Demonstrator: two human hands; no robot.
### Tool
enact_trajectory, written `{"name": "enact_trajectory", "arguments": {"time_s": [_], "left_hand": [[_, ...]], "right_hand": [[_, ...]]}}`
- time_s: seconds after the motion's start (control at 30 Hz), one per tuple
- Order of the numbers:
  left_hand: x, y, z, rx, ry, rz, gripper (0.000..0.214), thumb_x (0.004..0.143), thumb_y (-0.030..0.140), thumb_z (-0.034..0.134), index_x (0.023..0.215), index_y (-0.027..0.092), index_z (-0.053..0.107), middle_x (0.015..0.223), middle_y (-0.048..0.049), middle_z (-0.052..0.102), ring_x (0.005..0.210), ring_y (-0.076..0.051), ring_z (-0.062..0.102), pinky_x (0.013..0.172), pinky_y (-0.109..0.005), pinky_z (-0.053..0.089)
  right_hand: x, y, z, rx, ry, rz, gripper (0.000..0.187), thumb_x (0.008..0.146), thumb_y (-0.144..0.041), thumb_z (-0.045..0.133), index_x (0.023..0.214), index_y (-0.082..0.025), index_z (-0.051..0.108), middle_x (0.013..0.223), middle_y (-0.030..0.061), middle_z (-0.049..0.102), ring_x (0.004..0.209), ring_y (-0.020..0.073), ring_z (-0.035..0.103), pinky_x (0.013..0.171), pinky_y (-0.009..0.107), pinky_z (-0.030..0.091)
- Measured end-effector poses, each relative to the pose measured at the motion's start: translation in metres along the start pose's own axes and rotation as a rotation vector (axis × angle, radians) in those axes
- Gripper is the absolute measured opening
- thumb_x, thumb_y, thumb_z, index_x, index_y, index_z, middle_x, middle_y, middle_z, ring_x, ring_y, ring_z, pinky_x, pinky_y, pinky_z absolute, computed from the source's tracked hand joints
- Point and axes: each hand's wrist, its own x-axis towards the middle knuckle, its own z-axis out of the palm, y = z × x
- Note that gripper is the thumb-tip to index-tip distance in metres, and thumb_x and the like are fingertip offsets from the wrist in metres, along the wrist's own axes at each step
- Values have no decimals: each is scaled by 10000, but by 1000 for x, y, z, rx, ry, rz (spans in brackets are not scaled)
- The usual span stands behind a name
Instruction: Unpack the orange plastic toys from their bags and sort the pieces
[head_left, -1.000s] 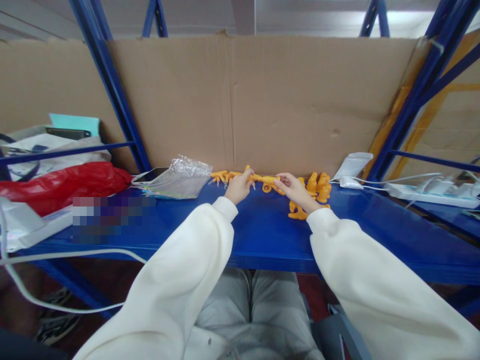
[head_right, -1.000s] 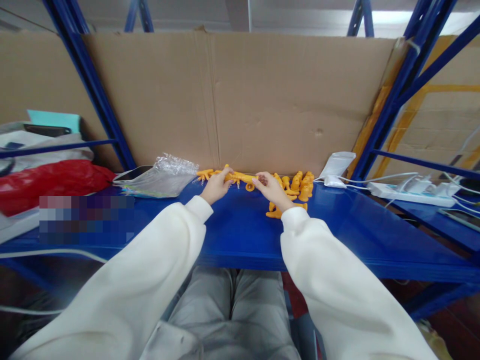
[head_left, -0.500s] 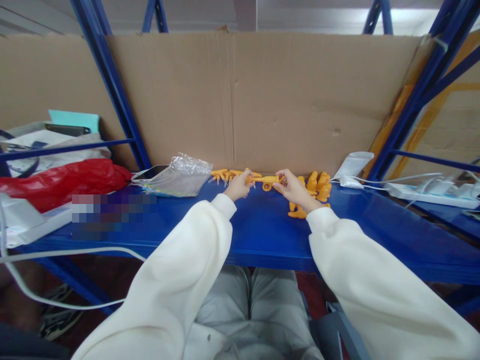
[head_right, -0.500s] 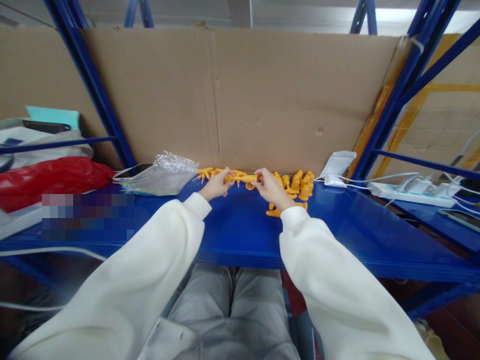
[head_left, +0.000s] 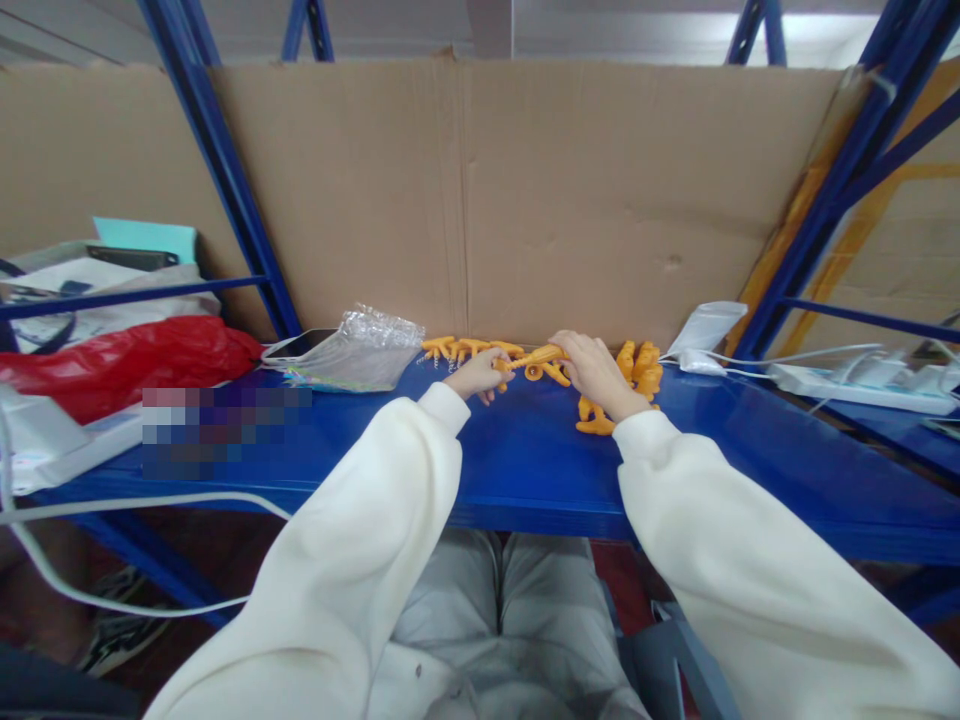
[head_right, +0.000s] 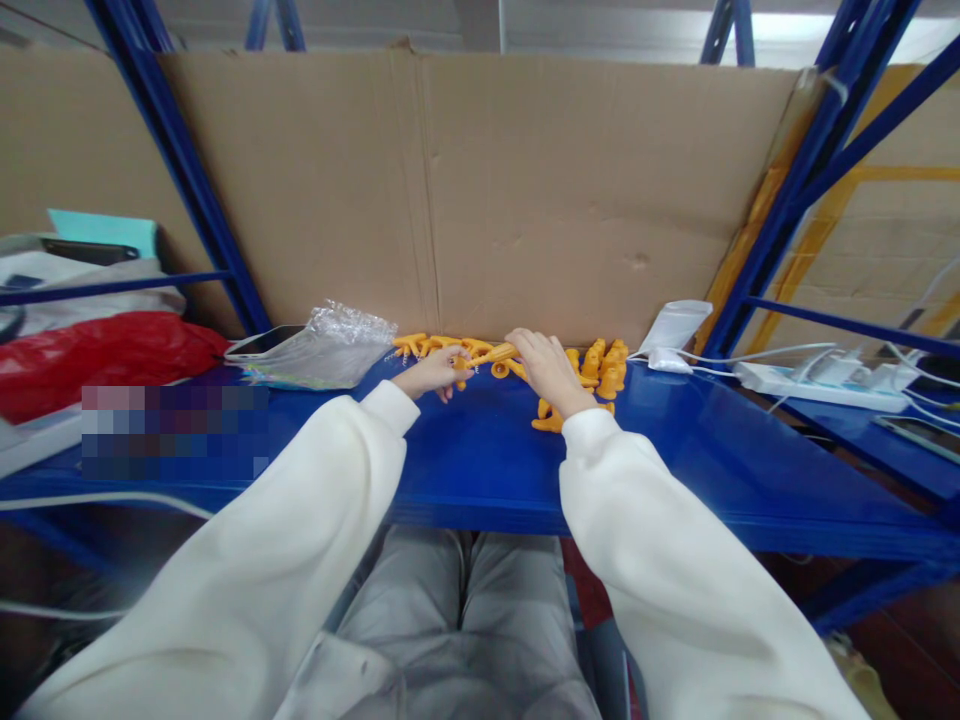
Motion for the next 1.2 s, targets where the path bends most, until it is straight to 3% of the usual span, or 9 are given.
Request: {"name": "enact_trajectory", "arguments": {"time_s": [0.1, 0.3, 0.43, 0.6, 0.8, 0.9, 1.03, 1.2], "left_hand": [[1, -3, 1, 57, 23, 28, 253, 893, 197, 603, 1139, 176, 547, 635, 34, 599, 447, -99, 550, 511, -226, 513], [3, -11, -2, 413, 336, 337, 285, 884, 219, 603, 1167, 188, 595, 836, -45, 686, 849, -215, 686, 825, -311, 523], [3, -12, -2, 514, 355, 341, 295, 905, 237, 567, 1197, 201, 591, 894, -65, 704, 936, -241, 686, 844, -304, 499], [4, -12, 2, 519, 331, 304, 299, 903, 279, 579, 1195, 214, 587, 860, -52, 699, 904, -239, 688, 845, -308, 495], [6, -12, 5, 488, 318, 311, 314, 879, 314, 603, 1172, 203, 593, 844, -51, 696, 838, -233, 682, 821, -323, 512], [6, -12, 5, 467, 315, 315, 291, 853, 287, 615, 1130, 197, 610, 849, -43, 705, 840, -218, 682, 833, -314, 516], [8, -14, 2, 430, 325, 262, 252, 811, 245, 625, 1056, 189, 634, 877, -42, 723, 858, -213, 685, 832, -303, 523], [8, -17, -1, 419, 374, 234, 276, 821, 279, 639, 1074, 170, 639, 938, -82, 740, 955, -242, 686, 862, -319, 526]], "right_hand": [[-1, 5, 2, 30, 21, 12, 381, 902, -166, 482, 1269, -199, 579, 1297, 164, 629, 1205, 314, 573, 925, 467, 463], [-3, 12, 16, 322, 66, 147, 355, 930, -414, 523, 1199, -197, 605, 1084, 127, 686, 970, 270, 661, 859, 436, 523], [-3, 15, 25, 435, 62, 206, 286, 911, -412, 540, 1113, -220, 607, 960, 71, 689, 821, 217, 644, 766, 380, 535], [-2, 20, 24, 340, 84, 156, 256, 828, -272, 625, 1075, -215, 593, 1032, 74, 654, 832, 210, 618, 784, 383, 523], [-1, 9, 10, 43, 12, 88, 326, 844, -145, 539, 1160, -199, 599, 1181, 153, 621, 1103, 315, 591, 843, 450, 489], [-1, 4, 5, -42, 17, 70, 341, 850, -104, 479, 1158, -191, 597, 1191, 171, 619, 1107, 327, 578, 860, 468, 474], [-3, 11, 0, -94, 141, 108, 358, 828, -62, 435, 1116, -204, 592, 1216, 170, 602, 1112, 317, 562, 891, 468, 461], [-5, 37, -3, -120, 387, 322, 237, 828, -187, 524, 1059, -187, 580, 1115, 176, 601, 1088, 334, 546, 884, 494, 463]]}}
